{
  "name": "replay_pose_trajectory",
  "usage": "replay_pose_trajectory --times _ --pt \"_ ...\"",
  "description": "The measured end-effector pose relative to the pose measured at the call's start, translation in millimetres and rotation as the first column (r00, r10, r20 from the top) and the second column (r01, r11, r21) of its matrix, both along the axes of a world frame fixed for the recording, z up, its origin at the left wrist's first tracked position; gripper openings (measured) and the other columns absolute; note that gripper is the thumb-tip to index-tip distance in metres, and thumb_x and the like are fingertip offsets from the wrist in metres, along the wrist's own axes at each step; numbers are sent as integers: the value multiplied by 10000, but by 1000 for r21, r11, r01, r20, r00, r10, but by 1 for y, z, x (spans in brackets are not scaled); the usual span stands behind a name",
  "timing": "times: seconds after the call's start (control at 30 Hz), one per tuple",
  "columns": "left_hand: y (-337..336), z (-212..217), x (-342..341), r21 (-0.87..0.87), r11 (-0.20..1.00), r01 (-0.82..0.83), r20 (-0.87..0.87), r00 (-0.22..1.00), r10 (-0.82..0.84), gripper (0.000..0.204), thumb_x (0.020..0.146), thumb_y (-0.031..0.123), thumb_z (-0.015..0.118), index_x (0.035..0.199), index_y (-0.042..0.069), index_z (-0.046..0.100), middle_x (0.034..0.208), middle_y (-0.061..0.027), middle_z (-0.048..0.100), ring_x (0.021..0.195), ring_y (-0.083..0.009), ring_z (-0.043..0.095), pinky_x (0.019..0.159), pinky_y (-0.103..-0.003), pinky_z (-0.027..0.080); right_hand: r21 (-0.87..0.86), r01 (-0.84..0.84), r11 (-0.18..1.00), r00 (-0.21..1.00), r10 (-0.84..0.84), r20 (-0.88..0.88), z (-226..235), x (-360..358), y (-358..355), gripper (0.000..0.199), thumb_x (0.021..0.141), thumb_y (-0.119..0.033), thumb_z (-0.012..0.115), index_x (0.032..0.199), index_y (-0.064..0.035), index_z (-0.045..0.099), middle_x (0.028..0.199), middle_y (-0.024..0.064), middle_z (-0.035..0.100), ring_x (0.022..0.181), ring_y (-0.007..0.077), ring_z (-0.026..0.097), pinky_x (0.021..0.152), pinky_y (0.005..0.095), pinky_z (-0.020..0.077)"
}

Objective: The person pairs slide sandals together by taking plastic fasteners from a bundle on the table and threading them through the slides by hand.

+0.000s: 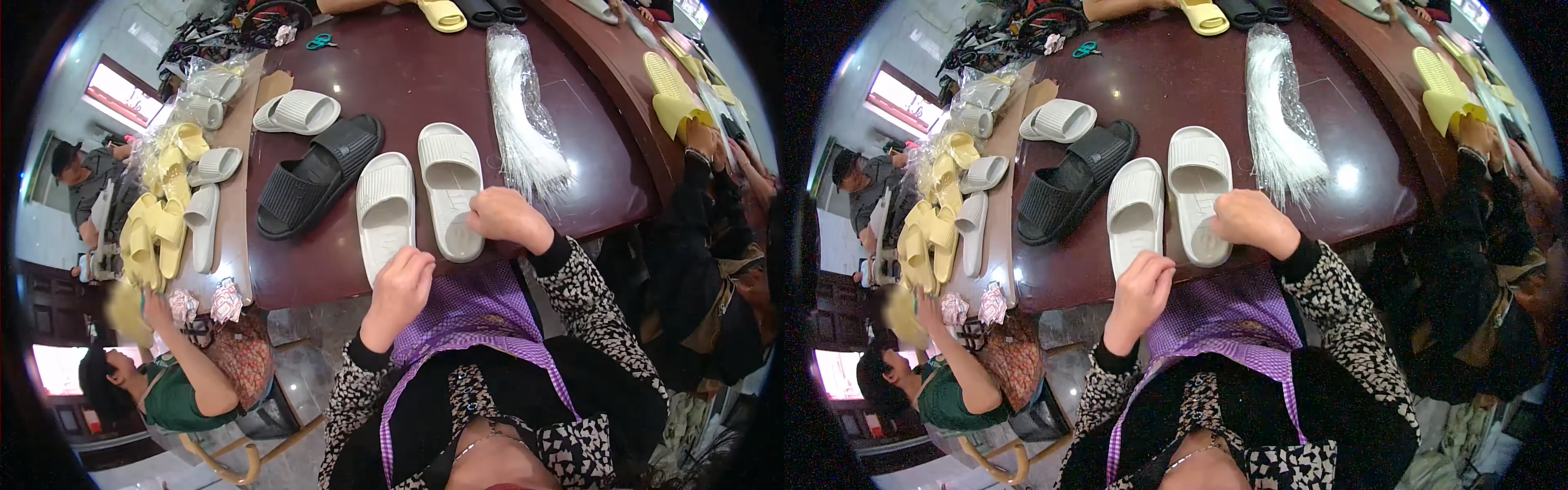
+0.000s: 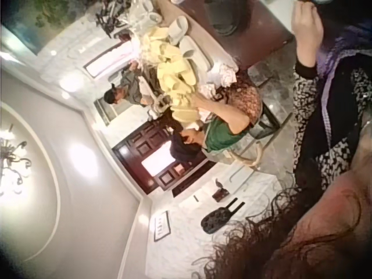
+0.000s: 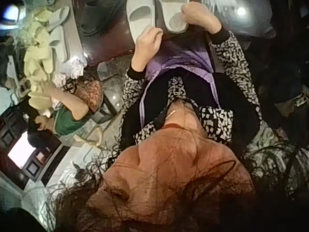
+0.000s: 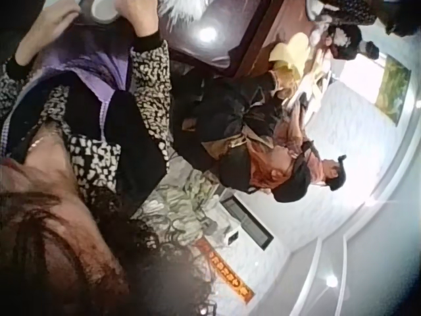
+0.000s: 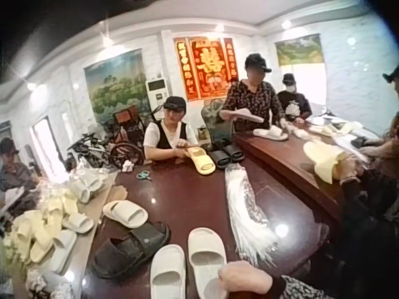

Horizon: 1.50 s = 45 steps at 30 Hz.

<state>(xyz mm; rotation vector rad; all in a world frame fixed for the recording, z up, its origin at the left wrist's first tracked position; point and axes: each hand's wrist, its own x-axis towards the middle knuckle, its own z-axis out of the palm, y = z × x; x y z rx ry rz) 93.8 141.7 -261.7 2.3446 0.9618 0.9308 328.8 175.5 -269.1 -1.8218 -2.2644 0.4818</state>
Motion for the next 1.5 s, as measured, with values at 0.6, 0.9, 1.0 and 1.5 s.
replay_pose_trajectory --times 0.6,0.9,1.0,1.5 --pt "53 -36 0 196 971 -137 20 991 136 32 806 10 601 831 -10 603 806 -151 580 784 -332 578 695 -395 464 280 367 887 898 -260 -355 6 19 37 298 885 -239 584 763 32 620 735 244 616 741 407 616 665 481 477" --pt "22 -49 14 213 975 -69 82 995 53 36 793 18 605 814 16 576 808 -129 554 800 -324 570 708 -414 465 276 328 903 944 -304 -128 -24 26 84 320 836 -261 620 807 53 670 854 239 656 869 405 632 763 479 495" --pt "17 -48 24 195 980 -37 81 996 21 41 790 14 606 815 14 573 811 -131 554 805 -323 572 712 -413 466 209 344 915 933 -307 -188 -35 35 89 277 817 -243 626 816 29 681 878 228 662 886 396 632 778 468 499" --pt "7 -55 31 254 964 -74 69 996 58 65 773 30 616 828 25 582 810 -136 556 776 -321 576 702 -399 477 344 -69 936 764 272 -586 -1 -27 71 135 839 -102 565 869 12 630 787 182 646 755 331 631 705 380 494"
